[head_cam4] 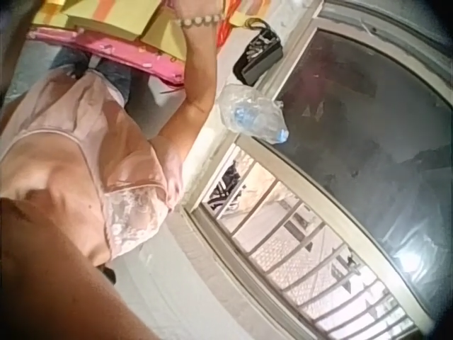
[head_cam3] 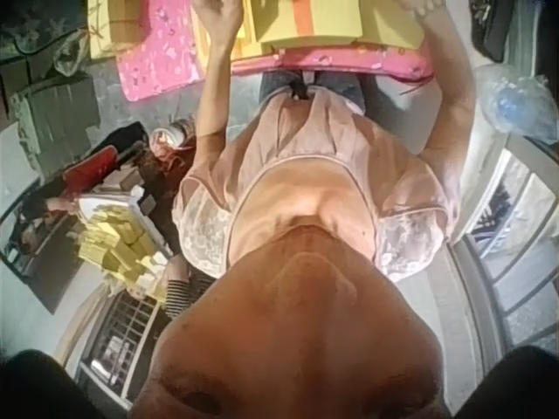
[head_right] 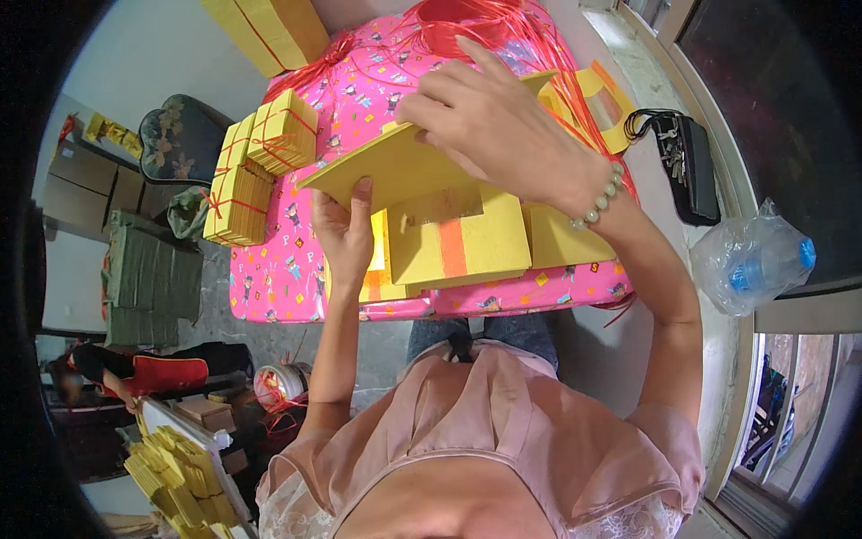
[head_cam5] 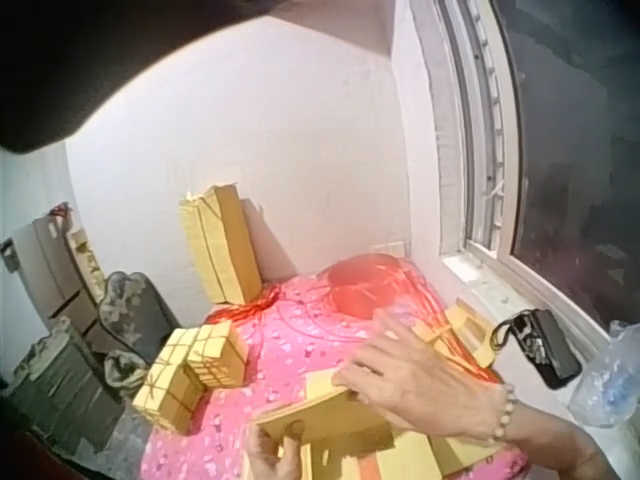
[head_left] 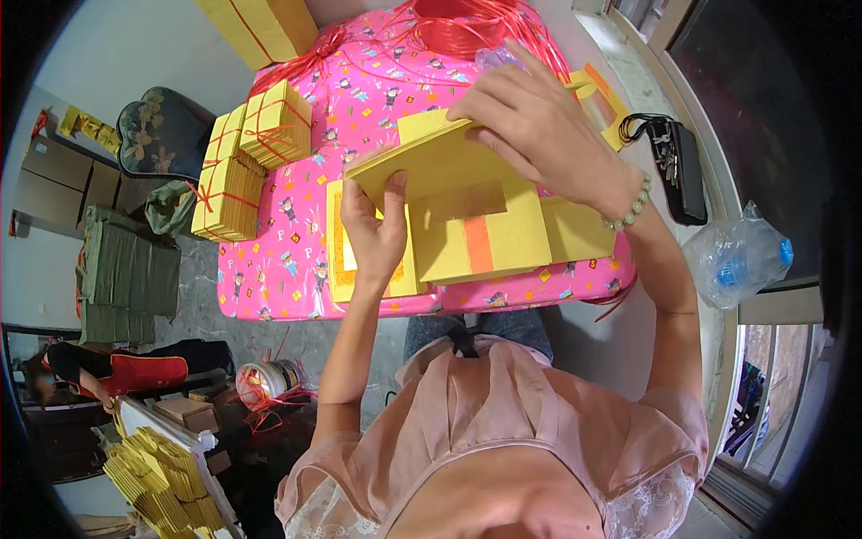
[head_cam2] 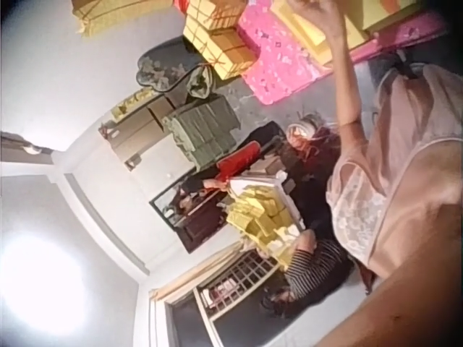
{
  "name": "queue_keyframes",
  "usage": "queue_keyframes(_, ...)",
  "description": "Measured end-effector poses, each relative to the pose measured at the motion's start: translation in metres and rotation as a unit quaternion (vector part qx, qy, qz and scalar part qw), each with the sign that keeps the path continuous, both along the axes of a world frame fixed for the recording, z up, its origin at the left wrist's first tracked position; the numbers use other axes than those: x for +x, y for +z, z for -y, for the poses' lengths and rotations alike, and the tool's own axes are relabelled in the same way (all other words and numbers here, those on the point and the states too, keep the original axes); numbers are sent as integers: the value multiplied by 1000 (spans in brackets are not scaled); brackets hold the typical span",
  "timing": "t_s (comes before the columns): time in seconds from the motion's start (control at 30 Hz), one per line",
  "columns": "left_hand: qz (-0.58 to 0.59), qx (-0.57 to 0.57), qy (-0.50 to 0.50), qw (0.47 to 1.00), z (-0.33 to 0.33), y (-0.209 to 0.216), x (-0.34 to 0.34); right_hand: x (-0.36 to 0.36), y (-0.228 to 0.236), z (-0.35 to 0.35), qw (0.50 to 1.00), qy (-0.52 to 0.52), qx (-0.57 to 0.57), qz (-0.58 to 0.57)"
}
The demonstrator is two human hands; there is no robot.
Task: The recorder is organizing, stacking, and inspecting stacks of yellow paper with metallic squares (likely joss paper).
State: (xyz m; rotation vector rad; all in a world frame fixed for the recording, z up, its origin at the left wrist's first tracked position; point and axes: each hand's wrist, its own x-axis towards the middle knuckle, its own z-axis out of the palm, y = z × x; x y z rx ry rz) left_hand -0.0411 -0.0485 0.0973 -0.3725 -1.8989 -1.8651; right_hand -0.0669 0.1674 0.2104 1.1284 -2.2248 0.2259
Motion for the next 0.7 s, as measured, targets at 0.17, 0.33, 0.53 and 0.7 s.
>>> queue_keyframes(0.17, -29, 52, -7, 998, 6, -5, -3, 1, -26, -40, 968, -20, -244, 53)
queue_keyframes(0.33, -11, 57, -24, 998, 8, -7, -3, -2, -79, -46, 763, -47, -574, 295)
queue_keyframes(0.53, -4, 90, -37, 995, 7, -7, -1, 9, -94, -33, 784, 43, -510, 351)
queue_keyframes(0.7, -14, 72, -68, 995, 11, 0, -1, 11, -86, -24, 806, -5, -520, 284)
